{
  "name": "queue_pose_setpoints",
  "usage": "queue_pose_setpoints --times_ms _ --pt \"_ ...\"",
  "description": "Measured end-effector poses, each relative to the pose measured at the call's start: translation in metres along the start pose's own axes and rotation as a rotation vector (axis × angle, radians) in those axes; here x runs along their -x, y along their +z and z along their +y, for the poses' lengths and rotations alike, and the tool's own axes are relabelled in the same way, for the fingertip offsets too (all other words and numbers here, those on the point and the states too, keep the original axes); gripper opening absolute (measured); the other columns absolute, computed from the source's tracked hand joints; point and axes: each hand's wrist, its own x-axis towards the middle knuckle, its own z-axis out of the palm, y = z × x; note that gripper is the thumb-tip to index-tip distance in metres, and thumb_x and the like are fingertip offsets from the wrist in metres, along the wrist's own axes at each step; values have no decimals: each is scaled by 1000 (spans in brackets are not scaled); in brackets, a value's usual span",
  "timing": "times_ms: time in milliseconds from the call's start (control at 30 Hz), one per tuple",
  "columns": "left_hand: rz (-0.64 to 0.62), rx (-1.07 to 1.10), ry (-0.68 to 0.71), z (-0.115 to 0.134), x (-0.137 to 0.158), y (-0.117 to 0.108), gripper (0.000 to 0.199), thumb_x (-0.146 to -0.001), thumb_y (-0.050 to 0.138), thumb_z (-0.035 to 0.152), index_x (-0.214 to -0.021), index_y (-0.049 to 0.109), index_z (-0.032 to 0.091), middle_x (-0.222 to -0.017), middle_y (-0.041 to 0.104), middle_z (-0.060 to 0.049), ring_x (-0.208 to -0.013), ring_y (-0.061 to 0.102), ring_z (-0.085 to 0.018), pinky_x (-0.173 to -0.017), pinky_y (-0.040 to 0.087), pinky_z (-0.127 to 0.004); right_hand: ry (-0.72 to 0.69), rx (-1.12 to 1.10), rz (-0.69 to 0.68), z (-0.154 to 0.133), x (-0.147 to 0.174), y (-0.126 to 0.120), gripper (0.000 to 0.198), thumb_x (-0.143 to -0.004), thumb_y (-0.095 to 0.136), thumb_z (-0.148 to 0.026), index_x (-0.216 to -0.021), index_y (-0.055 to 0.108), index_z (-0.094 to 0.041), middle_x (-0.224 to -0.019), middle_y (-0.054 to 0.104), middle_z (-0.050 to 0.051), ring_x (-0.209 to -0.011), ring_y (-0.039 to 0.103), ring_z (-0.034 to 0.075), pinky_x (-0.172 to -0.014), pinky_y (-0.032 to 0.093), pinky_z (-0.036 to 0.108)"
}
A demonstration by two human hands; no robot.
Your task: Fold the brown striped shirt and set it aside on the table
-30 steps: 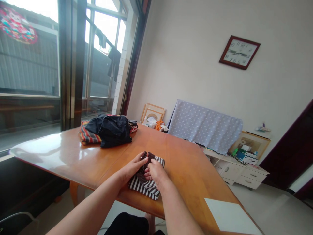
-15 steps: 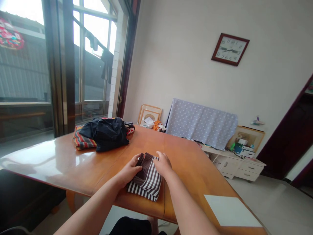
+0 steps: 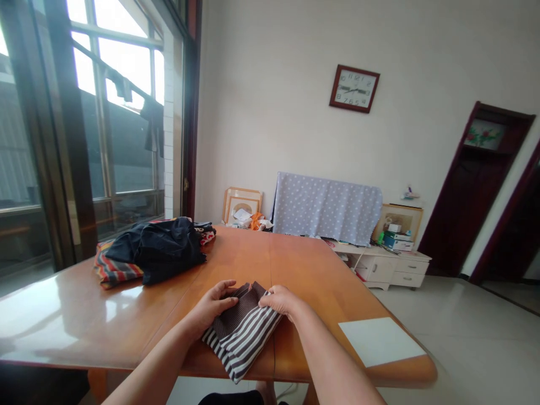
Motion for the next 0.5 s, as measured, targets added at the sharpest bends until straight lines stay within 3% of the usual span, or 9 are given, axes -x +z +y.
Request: queue_pose_setpoints --times_ms 133,300,400,500 --pt "173 -90 -13 4 -6 7 60 -76 70 58 -118 63 16 -113 73 -13 -105 68 -28 -86 53 -36 9 -21 70 16 34 -12 15 -63 71 -28 -70 63 -18 -58 56 -4 -57 50 13 -54 31 23" --pt "379 -203 42 7 -11 17 57 -81 55 69 -99 67 16 -99 75 -13 -96 70 -28 -80 51 -36 -24 -16 398 38 64 -23 18 -68 67 -35 -67 56 -22 -60 56 -3 -62 51 16 -57 32 25" --pt "416 -289 99 4 -12 26 52 -80 56 68 -86 66 18 -82 73 -9 -80 69 -25 -74 51 -34 -40 17 509 49 74 -29 23 -69 68 -39 -63 52 -24 -61 58 -1 -64 52 19 -57 32 27" --pt "380 -427 87 4 -7 41 53 -84 49 70 -77 65 19 -70 69 -6 -69 65 -22 -65 46 -30 -68 0 504 53 81 -35 31 -72 69 -47 -62 50 -25 -59 57 0 -64 52 19 -57 31 27"
